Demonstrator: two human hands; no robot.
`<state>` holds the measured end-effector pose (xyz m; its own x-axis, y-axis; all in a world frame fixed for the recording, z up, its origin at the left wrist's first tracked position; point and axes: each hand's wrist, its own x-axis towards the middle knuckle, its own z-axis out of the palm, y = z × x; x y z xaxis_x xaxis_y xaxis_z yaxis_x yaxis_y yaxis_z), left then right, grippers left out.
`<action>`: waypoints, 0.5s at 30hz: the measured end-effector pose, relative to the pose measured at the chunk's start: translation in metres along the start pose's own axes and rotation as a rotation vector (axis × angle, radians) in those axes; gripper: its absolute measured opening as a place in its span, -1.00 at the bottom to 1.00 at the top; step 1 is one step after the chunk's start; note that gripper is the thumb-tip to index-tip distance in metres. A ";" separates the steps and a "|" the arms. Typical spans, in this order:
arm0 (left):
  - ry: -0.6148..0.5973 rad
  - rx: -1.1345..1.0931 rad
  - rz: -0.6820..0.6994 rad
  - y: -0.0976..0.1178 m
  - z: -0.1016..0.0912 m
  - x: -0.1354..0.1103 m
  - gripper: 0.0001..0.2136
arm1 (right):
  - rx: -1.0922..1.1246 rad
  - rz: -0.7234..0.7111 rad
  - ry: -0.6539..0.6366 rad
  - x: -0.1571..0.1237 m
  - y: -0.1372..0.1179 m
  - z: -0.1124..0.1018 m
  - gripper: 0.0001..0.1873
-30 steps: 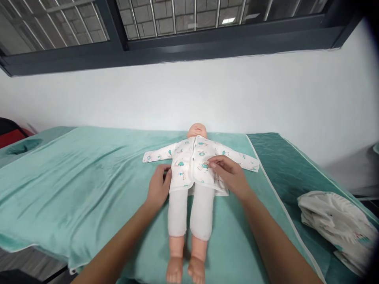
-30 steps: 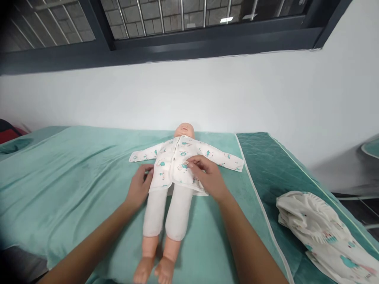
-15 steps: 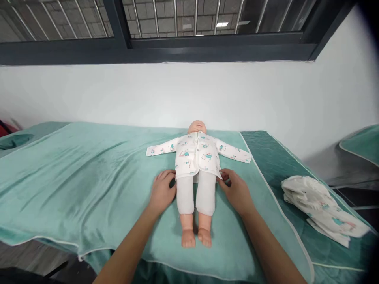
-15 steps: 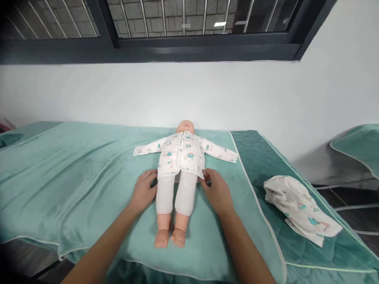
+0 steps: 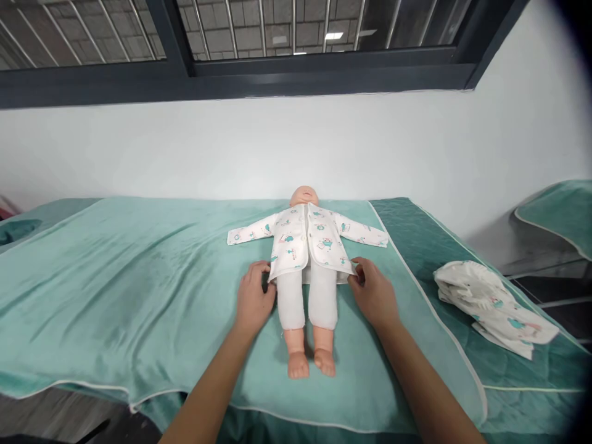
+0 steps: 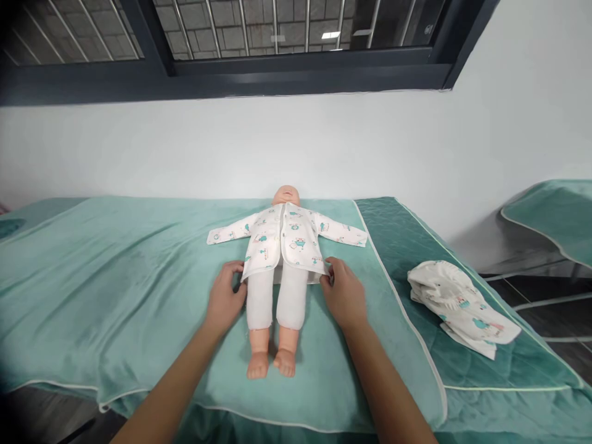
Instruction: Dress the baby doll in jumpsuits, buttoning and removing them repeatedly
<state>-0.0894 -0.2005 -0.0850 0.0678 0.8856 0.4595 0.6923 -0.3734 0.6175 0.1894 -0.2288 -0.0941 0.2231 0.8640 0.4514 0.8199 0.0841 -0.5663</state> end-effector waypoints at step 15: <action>0.020 -0.173 -0.168 -0.008 0.004 0.003 -0.70 | 0.417 -0.400 -0.077 -0.002 0.002 -0.004 -0.60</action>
<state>-0.0923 -0.1933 -0.0908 -0.0536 0.9343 0.3525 0.5594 -0.2643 0.7856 0.1928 -0.2321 -0.0936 -0.1128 0.7570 0.6436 0.5518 0.5864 -0.5930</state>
